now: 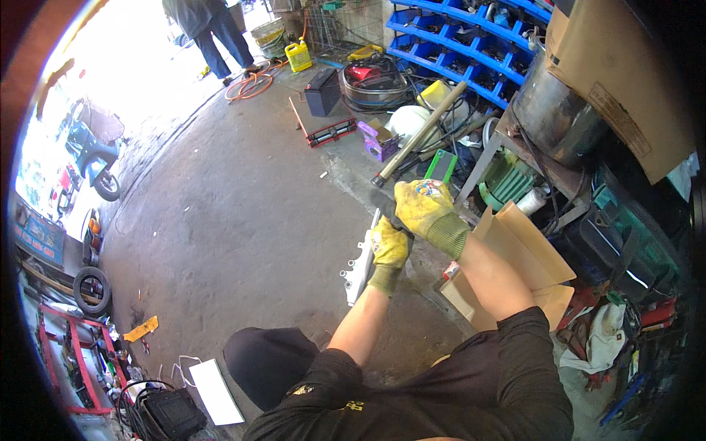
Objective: The person retrieves a metal tube and a cylindrical part from a cardboard box, then sits on the floor to assemble them. They insert the cylindrical part into the tube, rotate it, and adjust the fit repeatedly.
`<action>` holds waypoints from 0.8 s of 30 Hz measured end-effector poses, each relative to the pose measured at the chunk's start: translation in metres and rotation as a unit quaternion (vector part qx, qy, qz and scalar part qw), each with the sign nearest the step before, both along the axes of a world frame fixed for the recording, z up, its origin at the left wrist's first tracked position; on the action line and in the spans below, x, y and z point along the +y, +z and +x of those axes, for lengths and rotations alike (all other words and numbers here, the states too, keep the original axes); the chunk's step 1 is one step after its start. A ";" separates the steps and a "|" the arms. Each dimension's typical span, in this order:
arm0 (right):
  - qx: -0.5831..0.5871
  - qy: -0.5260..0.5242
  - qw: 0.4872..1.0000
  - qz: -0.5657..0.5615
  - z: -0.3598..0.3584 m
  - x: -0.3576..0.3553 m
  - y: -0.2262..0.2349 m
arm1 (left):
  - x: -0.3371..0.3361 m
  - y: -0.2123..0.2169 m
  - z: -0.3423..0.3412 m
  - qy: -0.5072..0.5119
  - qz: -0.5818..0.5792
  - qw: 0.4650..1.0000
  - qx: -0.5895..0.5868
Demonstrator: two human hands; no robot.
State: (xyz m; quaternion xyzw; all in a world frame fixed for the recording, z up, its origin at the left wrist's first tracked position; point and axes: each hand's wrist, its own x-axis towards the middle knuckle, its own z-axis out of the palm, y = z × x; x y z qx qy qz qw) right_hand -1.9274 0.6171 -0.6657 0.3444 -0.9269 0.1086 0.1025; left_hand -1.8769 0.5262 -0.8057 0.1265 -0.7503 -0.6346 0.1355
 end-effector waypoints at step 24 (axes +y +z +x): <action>-0.026 -0.005 0.997 0.071 0.011 0.030 0.003 | -0.016 0.004 0.007 -0.197 0.067 0.978 0.025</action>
